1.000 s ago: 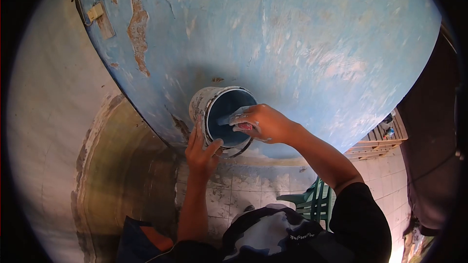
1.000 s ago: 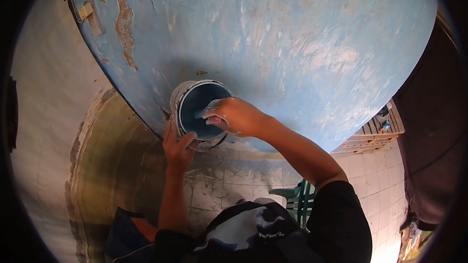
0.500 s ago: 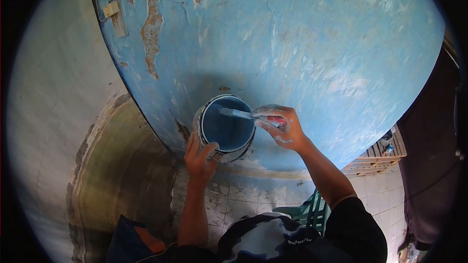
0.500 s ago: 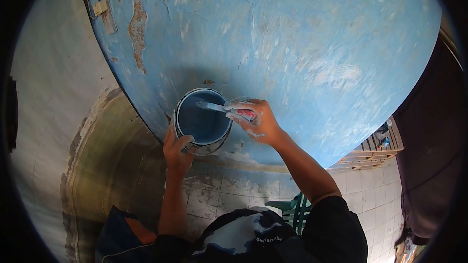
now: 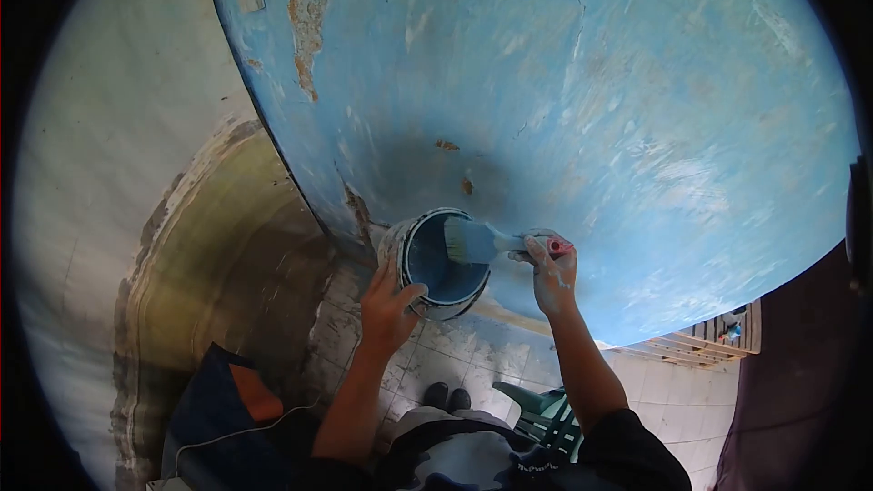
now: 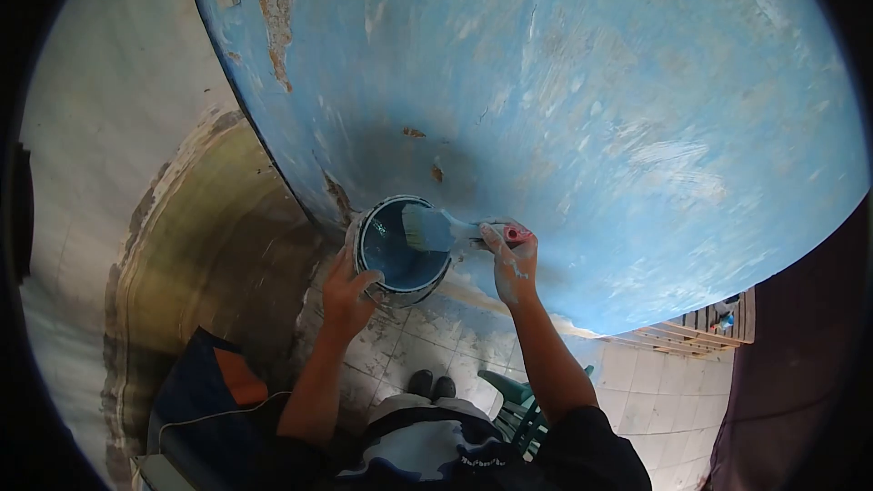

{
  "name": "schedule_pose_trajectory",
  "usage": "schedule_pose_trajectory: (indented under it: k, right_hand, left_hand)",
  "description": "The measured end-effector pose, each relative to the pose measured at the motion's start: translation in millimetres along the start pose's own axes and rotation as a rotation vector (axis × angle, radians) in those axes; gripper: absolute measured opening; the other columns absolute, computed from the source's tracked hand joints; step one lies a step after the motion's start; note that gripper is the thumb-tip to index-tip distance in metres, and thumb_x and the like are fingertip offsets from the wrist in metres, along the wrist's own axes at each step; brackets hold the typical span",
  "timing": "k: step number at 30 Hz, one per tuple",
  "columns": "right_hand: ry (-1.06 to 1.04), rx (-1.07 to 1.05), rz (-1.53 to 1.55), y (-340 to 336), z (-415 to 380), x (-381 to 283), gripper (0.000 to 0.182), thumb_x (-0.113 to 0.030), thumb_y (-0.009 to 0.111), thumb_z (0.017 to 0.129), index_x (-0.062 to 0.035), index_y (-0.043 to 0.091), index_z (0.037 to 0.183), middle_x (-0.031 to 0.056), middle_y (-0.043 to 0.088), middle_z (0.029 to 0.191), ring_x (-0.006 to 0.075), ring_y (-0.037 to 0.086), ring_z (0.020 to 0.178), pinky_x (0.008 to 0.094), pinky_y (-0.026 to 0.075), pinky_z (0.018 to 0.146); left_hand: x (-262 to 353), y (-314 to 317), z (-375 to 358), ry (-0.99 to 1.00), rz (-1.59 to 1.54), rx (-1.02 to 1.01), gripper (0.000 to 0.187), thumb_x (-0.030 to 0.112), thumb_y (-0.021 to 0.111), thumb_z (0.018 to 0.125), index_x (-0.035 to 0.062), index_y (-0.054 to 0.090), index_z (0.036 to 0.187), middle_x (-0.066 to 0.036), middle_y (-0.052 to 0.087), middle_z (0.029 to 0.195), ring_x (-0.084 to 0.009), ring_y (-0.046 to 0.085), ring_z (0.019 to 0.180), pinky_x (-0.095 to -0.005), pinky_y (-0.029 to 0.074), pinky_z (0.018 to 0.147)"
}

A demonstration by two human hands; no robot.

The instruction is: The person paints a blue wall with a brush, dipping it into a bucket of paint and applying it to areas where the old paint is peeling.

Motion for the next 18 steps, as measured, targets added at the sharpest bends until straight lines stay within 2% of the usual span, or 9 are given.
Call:
schedule_pose_trajectory:
  k: [1,2,4,5,8,10,12,16,18]
  right_hand:
    - [-0.023,-0.065,-0.206,2,-2,-2,0.019,-0.01,0.075,0.094,0.0058,0.073,0.105,0.0164,0.077,0.096,0.0241,0.075,0.085,0.034,0.061,0.082]
    - [-0.009,-0.079,-0.199,4,-1,-3,0.019,-0.01,0.075,0.094,0.0058,0.073,0.105,0.0164,0.077,0.096,0.0241,0.075,0.085,0.034,0.061,0.082]
    - [-0.422,-0.489,-0.579,42,-14,-27,0.021,-0.014,0.078,0.092,-0.0009,0.076,0.108,0.0158,0.078,0.096,0.0261,0.074,0.08,0.0349,0.057,0.079]
    - [-0.426,-0.574,-0.608,51,-18,-30,0.023,-0.01,0.076,0.09,-0.0058,0.077,0.112,0.0165,0.077,0.105,0.0315,0.073,0.083,0.0375,0.058,0.081]
    - [-0.506,-0.743,-0.818,64,-28,-26,0.024,-0.006,0.072,0.089,-0.005,0.077,0.113,0.0155,0.076,0.109,0.0355,0.072,0.089,0.041,0.058,0.082]
    - [-0.556,-0.765,-0.833,67,-29,-25,0.026,-0.004,0.07,0.089,-0.0051,0.076,0.114,0.0147,0.075,0.113,0.0375,0.07,0.094,0.0433,0.058,0.083]
    - [-0.489,-0.794,-0.943,71,-28,-24,0.024,-0.006,0.07,0.09,-0.0049,0.076,0.114,0.0155,0.075,0.109,0.0372,0.071,0.092,0.0438,0.057,0.082]
    - [-0.467,-0.705,-0.79,67,-25,-44,0.023,-0.006,0.073,0.09,-0.0058,0.077,0.112,0.0174,0.076,0.104,0.0359,0.072,0.089,0.0412,0.058,0.081]
    - [-0.501,-0.43,-0.68,60,-17,-58,0.019,-0.007,0.075,0.092,-0.0026,0.076,0.11,0.0165,0.077,0.098,0.0287,0.074,0.083,0.0389,0.058,0.078]
  left_hand:
    - [7,-1,4,0.033,0.029,-0.003,0.035,0.003,0.086,0.061,0.0122,0.075,0.093,-0.031,0.053,0.149,-0.0471,0.056,0.134,-0.047,0.053,0.104]
    - [8,0,8,0.017,0.042,-0.006,0.035,0.003,0.086,0.061,0.0122,0.075,0.093,-0.031,0.053,0.149,-0.0471,0.056,0.134,-0.047,0.053,0.104]
    - [23,0,14,0.19,0.126,-0.01,0.026,0.002,0.082,0.065,0.0123,0.075,0.088,-0.031,0.054,0.148,-0.0434,0.058,0.134,-0.042,0.056,0.1]
    - [26,0,16,0.188,0.138,-0.011,0.026,0.002,0.082,0.065,0.0123,0.075,0.088,-0.031,0.054,0.148,-0.0434,0.058,0.134,-0.042,0.056,0.1]
    - [41,-5,25,0.278,0.16,0.05,0.021,0.001,0.079,0.068,0.0115,0.074,0.085,-0.03,0.056,0.147,-0.0413,0.061,0.132,-0.0397,0.057,0.098]
    - [46,-9,26,0.279,0.171,0.076,0.019,0.001,0.079,0.067,0.0104,0.073,0.083,-0.03,0.056,0.146,-0.0409,0.062,0.13,-0.04,0.057,0.1]
    - [48,-10,25,0.277,0.183,0.077,0.02,0.001,0.08,0.066,0.0105,0.073,0.083,-0.03,0.056,0.146,-0.0413,0.062,0.13,-0.0404,0.057,0.1]
    - [41,-17,26,0.228,0.134,0.094,0.026,0.002,0.083,0.062,0.0101,0.074,0.085,-0.031,0.056,0.147,-0.0432,0.062,0.129,-0.042,0.056,0.101]
    - [26,-21,27,0.198,0.101,0.096,0.029,0.002,0.084,0.06,0.01,0.074,0.086,-0.031,0.055,0.147,-0.0444,0.061,0.13,-0.0434,0.055,0.102]
Point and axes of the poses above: each hand's wrist, its own z-axis towards the middle knuckle, its own y-axis out of the palm, x = y × z, the point moved 6 cm from there along z, towards the middle knuckle
